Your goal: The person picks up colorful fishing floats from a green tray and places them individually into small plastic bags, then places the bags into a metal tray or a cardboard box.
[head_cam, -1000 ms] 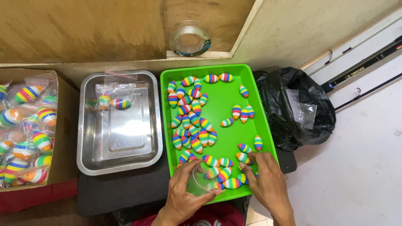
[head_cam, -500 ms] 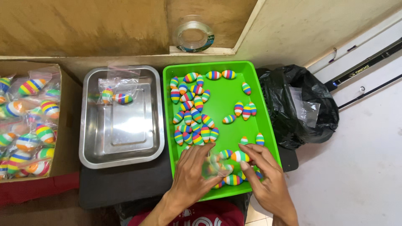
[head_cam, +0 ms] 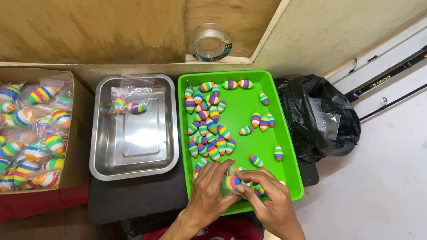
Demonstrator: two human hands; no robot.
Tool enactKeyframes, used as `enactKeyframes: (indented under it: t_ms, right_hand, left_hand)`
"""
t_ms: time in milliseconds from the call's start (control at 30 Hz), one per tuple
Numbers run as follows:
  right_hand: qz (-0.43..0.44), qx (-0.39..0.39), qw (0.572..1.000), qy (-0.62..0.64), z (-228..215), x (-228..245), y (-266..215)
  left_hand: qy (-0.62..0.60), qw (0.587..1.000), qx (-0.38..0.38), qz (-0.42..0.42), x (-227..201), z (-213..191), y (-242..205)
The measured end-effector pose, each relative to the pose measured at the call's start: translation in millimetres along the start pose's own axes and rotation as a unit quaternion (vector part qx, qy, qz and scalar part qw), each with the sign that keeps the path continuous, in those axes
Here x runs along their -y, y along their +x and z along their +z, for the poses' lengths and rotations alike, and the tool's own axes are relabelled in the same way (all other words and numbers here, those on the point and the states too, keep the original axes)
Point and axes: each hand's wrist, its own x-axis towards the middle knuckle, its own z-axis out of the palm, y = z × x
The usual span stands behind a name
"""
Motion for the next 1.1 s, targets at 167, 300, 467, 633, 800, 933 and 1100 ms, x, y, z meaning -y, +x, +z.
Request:
enactKeyframes:
  t_ms: [167, 300, 467, 633, 800, 933, 1100]
  right_hand:
    - [-0.016, 0.038, 0.997, -0.067, -1.7, -12.1, -11.4]
    - [0.03, 0.06, 0.997, -0.022, -1.6, -10.8, -8.7]
    - [0.022, 0.068, 0.997, 0.025, -16.7, -1.5, 0.9]
    - [0.035, 0.028, 0.998, 0.044, -19.7, -2.4, 5.0]
    - [0.07, -0.023, 0.996, 0.044, -15.1, -2.3, 9.1]
    - [0.086, -0.049, 0.994, 0.049, -16.0, -4.6, 10.9]
    - [0.117, -0.071, 0.988, 0.078, -11.5, -9.0, 6.9]
  left_hand:
    - [-0.003, 1.0, -0.003, 0.016, -0.4, 0.9, -1.7]
    - [-0.003, 0.999, 0.032, -0.002, 2.0, 1.7, -1.7]
    - [-0.194, 0.934, 0.186, -0.235, -17.0, -43.0, 22.7]
    - [-0.294, 0.926, 0.135, -0.194, -11.9, -42.6, 21.0]
    - [-0.311, 0.907, 0.147, -0.245, -7.4, -42.1, 20.7]
    - [-0.309, 0.905, 0.145, -0.254, -11.0, -43.1, 21.8]
    - [-0.322, 0.911, 0.162, -0.199, -7.9, -46.7, 22.1]
